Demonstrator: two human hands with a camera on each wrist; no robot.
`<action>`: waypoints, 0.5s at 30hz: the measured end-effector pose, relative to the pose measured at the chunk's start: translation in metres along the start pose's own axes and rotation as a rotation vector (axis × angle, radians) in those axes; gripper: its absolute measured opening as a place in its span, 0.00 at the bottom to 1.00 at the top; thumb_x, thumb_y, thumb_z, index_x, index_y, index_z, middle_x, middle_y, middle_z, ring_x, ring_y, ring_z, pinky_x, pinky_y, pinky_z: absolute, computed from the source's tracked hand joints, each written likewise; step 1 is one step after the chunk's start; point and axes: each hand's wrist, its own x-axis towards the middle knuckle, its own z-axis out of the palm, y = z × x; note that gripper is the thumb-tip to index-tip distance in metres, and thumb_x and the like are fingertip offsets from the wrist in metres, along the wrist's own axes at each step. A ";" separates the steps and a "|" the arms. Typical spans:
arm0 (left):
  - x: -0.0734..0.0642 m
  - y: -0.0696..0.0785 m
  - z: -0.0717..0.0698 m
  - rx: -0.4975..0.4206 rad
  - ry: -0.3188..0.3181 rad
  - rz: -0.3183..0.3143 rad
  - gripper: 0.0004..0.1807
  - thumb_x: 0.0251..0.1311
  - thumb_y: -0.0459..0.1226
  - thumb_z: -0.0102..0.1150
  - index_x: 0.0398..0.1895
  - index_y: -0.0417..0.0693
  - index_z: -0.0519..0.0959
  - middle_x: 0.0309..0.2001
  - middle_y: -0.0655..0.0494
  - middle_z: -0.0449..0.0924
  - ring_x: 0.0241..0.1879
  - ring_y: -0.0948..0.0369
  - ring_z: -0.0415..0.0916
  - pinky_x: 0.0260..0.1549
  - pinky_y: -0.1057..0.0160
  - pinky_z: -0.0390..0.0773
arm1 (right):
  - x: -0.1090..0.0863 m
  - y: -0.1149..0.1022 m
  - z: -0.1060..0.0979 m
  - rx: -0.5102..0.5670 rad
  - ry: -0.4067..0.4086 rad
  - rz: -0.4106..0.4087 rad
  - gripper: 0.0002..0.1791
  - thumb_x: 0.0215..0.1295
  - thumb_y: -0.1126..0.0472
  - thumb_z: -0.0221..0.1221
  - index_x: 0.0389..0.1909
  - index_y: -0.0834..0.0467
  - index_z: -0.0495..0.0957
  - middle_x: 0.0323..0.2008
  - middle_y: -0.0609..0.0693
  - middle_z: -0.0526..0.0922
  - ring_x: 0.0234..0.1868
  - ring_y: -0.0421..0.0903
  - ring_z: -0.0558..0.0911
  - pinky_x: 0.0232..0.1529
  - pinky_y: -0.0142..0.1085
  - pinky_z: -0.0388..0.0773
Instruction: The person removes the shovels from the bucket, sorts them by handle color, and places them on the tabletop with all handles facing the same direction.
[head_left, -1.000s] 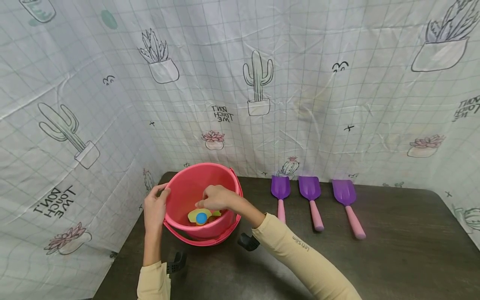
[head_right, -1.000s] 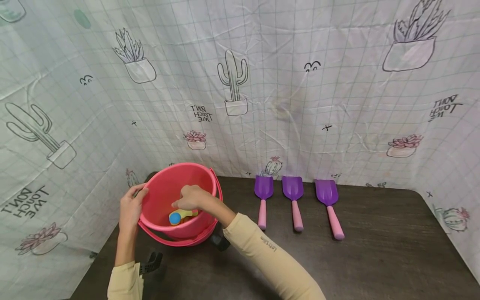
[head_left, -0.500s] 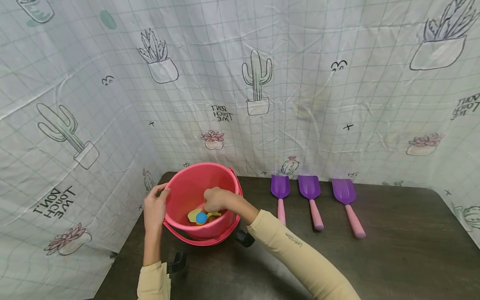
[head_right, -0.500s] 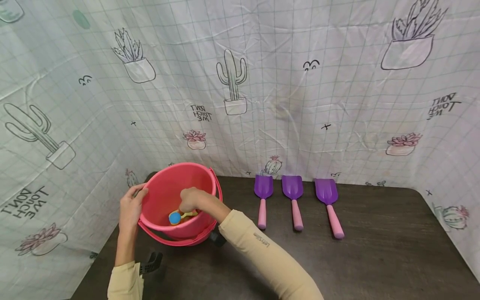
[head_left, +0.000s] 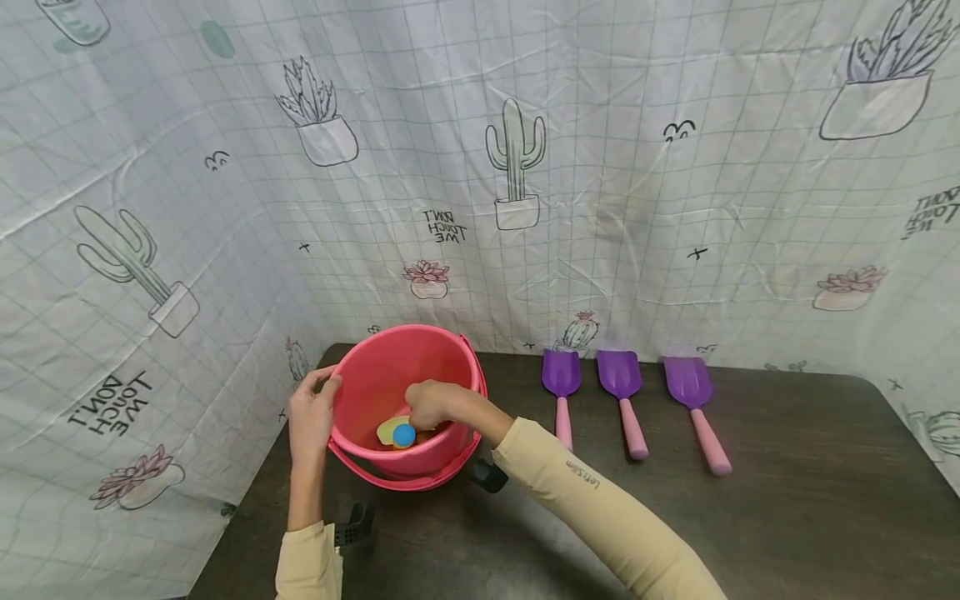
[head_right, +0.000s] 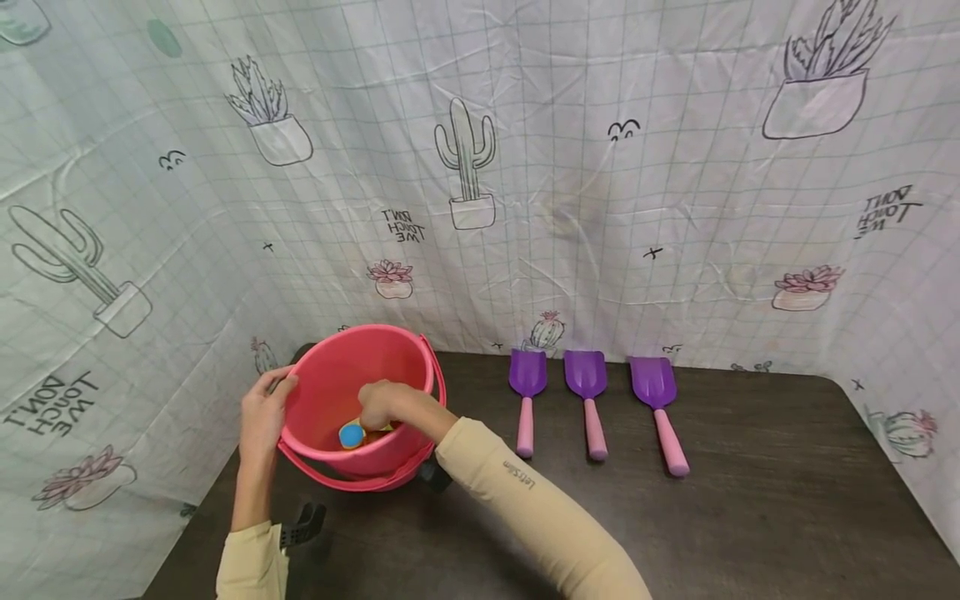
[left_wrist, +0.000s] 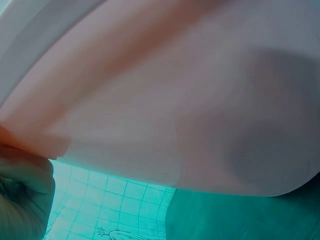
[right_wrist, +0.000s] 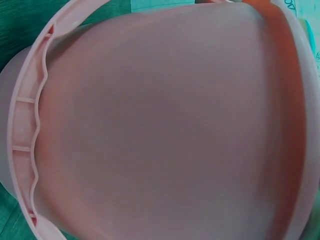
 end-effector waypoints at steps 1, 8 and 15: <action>0.000 0.000 0.000 -0.003 -0.001 0.002 0.17 0.67 0.41 0.51 0.54 0.44 0.78 0.43 0.41 0.81 0.34 0.51 0.80 0.27 0.68 0.78 | 0.000 0.001 0.000 0.016 0.005 -0.004 0.15 0.54 0.70 0.60 0.17 0.57 0.65 0.14 0.47 0.64 0.13 0.40 0.62 0.19 0.27 0.64; 0.001 -0.001 -0.001 -0.004 0.002 0.007 0.17 0.67 0.41 0.50 0.54 0.44 0.78 0.43 0.41 0.81 0.36 0.49 0.81 0.28 0.65 0.80 | 0.001 0.006 -0.005 0.080 0.081 0.000 0.17 0.54 0.69 0.60 0.13 0.57 0.63 0.10 0.46 0.62 0.11 0.40 0.61 0.17 0.27 0.63; 0.000 0.001 0.000 -0.005 0.000 0.003 0.17 0.67 0.41 0.50 0.54 0.44 0.78 0.41 0.39 0.81 0.34 0.48 0.81 0.28 0.63 0.80 | -0.001 0.009 -0.009 0.131 0.133 -0.005 0.21 0.49 0.67 0.64 0.10 0.55 0.61 0.09 0.45 0.58 0.10 0.40 0.60 0.16 0.27 0.62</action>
